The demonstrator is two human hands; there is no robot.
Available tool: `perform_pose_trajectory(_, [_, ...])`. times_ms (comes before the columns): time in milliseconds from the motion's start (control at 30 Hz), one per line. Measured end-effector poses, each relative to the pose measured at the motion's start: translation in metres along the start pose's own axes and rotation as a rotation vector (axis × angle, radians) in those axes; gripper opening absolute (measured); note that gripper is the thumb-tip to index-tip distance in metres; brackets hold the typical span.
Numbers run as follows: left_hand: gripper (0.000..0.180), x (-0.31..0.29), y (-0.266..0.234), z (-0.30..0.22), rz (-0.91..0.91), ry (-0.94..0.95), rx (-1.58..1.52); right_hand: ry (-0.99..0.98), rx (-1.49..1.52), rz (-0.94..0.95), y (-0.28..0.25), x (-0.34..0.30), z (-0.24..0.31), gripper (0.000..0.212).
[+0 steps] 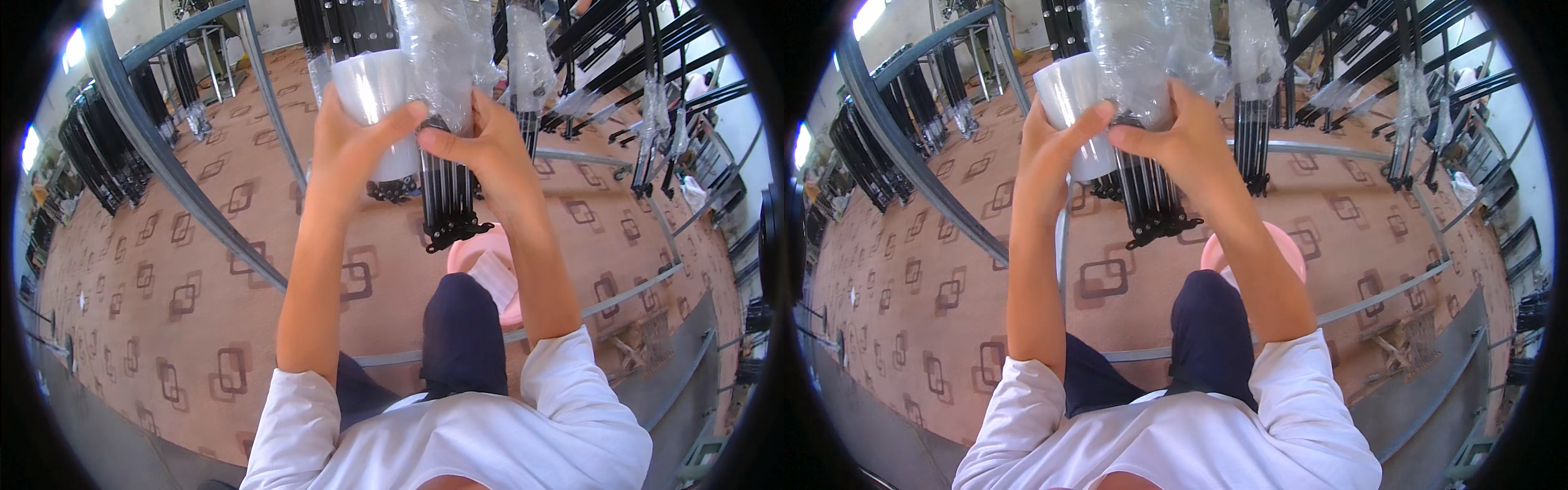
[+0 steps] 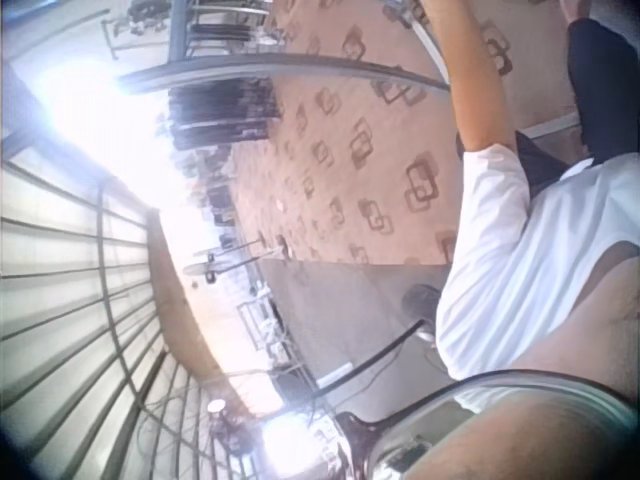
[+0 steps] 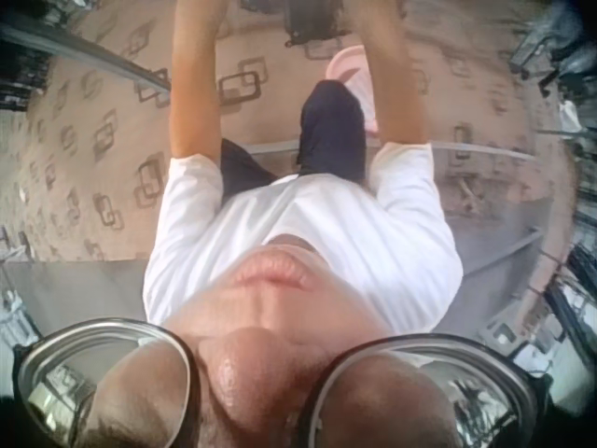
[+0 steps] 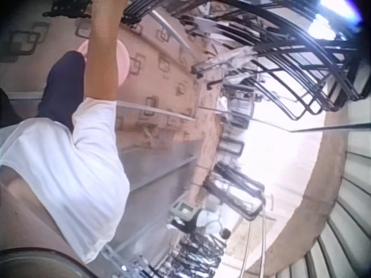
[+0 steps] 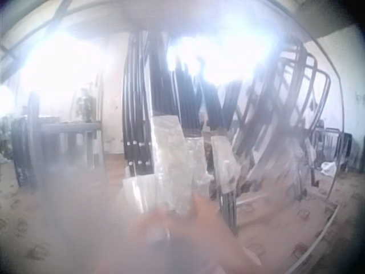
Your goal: The person takes pre-cut pieces of plastic film from a bowl and wraps them around the joints of black metal rods. They then use a roll of plastic film to wrap larger sections of the rods while they hang on a metal rack.
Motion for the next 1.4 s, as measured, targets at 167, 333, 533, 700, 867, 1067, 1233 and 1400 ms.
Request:
perform_pose_trajectory(167, [0.045,-0.001,-0.018,0.012,0.079,-0.283,-0.232,0.017,-0.054,-0.043,-0.002,0.007,-0.009,0.042])
perform_pose_trajectory(333, [0.057,-0.01,-0.018,-0.02,0.095,-0.165,-0.1,0.174,0.211,0.069,0.008,0.0,-0.018,0.041])
perform_pose_trajectory(533, [0.05,-0.024,-0.015,-0.043,-0.054,-0.042,0.149,0.143,0.395,0.12,0.036,0.004,-0.026,0.026])
perform_pose_trajectory(700, [0.044,-0.026,0.0,-0.059,-0.064,0.124,0.382,0.267,0.457,0.065,0.047,0.003,-0.033,0.026])
perform_pose_trajectory(867, [0.049,-0.062,0.045,-0.046,0.176,0.194,0.521,0.563,1.197,0.278,0.078,-0.011,-0.064,0.021])
perform_pose_trajectory(1067, [0.072,-0.111,0.109,-0.067,0.594,0.255,0.28,0.352,0.767,0.468,0.097,0.015,-0.061,0.04])
perform_pose_trajectory(1233, [0.068,-0.082,0.025,-0.061,0.177,0.138,0.454,0.448,1.299,0.555,0.089,0.018,-0.018,0.05])
perform_pose_trajectory(1400, [0.072,-0.084,-0.005,-0.036,0.006,0.009,0.295,0.252,1.273,0.756,0.074,0.034,-0.012,0.058])
Point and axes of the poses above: each hand's wrist, its own x-axis towards the middle knuckle, its own y-axis out of the palm, z = x × y, the point moved 7 cm from there along x, towards the middle knuckle, and after that the axes turned 9 degrees about -z, right-handed, at the moved point
